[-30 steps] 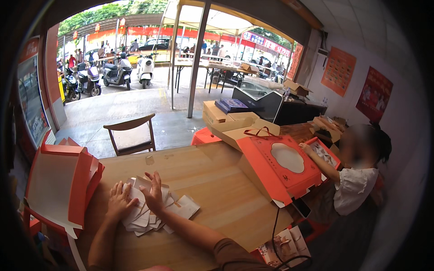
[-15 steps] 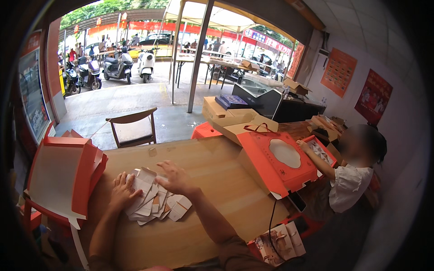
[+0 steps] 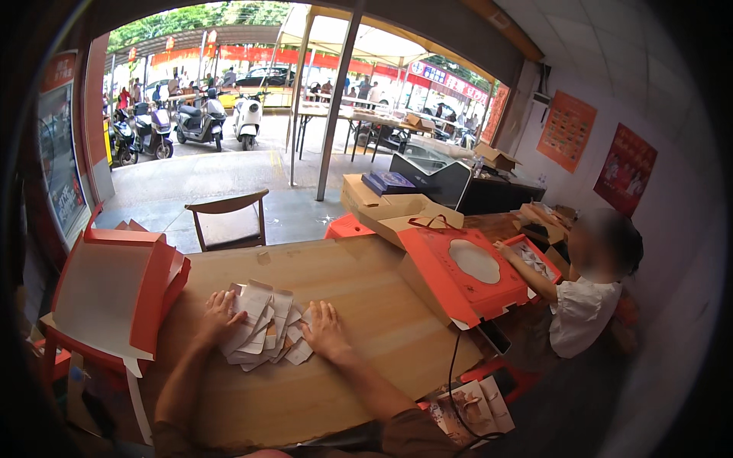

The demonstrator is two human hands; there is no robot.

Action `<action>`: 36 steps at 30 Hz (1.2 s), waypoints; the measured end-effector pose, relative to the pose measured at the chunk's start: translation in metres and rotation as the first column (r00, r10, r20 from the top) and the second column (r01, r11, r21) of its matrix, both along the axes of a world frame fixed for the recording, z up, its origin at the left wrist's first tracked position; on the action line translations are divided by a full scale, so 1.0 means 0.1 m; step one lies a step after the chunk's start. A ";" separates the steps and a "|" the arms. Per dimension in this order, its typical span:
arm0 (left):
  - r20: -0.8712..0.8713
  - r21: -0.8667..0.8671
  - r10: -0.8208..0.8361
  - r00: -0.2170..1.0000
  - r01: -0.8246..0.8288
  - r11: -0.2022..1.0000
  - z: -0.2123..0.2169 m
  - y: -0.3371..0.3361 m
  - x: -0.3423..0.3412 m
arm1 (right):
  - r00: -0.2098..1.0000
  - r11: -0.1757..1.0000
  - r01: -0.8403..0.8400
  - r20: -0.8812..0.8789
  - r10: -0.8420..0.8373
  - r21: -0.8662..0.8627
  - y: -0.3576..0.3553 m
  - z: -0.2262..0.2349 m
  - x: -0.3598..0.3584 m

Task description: The person folds small white paper cards and places them into a pile, then assembles a larger orange cardboard box by folding its flaps and securing the edges. The person works at a wooden table in a shop with a street view visible through the front window.

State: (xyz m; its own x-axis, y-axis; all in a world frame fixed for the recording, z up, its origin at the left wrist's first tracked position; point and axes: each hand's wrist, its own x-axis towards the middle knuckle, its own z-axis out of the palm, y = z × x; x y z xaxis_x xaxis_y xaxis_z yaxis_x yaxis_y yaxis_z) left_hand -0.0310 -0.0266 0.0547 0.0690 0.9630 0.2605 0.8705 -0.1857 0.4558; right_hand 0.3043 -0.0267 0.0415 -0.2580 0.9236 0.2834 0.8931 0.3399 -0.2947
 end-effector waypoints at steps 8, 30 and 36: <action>-0.146 0.018 -0.031 0.989 0.034 0.999 0.18 -0.24 0.30 | 0.886 0.971 -0.231 -0.397 0.238 0.068 0.25 -0.12 0.02; 0.293 -0.200 -0.099 0.951 0.162 0.966 0.49 -0.31 0.44 | 0.996 1.000 -0.018 -0.086 0.020 0.021 -0.18 0.18 -0.16; 0.819 -0.306 -0.030 0.574 0.480 0.822 0.44 -0.15 0.31 | 0.916 0.976 -0.212 -0.360 0.179 -0.055 -0.17 0.27 -0.12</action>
